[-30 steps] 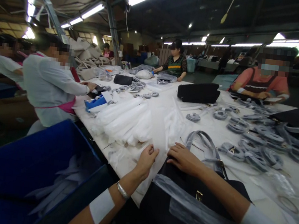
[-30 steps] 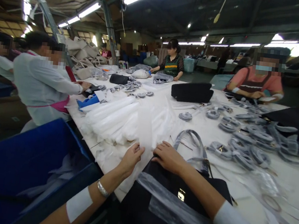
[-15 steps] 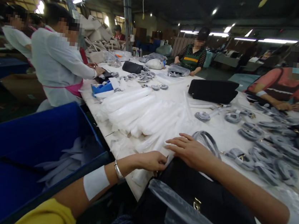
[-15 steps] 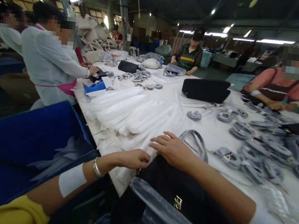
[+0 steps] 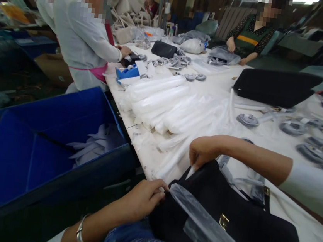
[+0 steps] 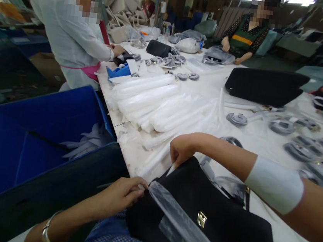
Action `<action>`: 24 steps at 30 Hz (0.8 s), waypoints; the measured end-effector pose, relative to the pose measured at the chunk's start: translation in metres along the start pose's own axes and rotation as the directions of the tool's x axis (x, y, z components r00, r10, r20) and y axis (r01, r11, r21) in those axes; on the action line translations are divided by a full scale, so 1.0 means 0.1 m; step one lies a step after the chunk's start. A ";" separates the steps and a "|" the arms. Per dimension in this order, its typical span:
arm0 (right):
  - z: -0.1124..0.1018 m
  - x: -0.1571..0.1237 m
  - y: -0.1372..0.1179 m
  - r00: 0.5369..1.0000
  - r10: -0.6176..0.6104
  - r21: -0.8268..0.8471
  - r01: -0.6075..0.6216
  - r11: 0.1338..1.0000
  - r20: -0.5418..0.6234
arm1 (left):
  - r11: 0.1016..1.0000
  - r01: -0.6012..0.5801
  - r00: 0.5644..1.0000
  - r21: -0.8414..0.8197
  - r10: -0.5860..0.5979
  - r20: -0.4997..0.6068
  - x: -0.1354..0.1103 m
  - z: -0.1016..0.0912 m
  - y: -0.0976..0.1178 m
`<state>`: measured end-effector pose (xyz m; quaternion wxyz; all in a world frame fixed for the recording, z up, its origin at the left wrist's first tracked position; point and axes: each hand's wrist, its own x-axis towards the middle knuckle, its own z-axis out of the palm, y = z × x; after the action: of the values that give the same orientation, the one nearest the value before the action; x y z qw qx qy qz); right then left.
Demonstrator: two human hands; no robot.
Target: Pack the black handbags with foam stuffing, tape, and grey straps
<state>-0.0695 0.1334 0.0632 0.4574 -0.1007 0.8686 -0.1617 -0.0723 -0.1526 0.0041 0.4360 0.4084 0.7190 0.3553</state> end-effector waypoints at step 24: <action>0.63 0.04 -0.47 0.957 -0.248 0.080 0.261 0.962 -0.149 | 0.937 0.069 0.996 -0.344 -0.081 -0.023 0.08 0.23 -0.18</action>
<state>-0.0183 0.0769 0.0445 0.3761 -0.1776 0.8689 -0.2684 -0.0586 -0.1495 -0.0224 0.5004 0.2919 0.6691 0.4656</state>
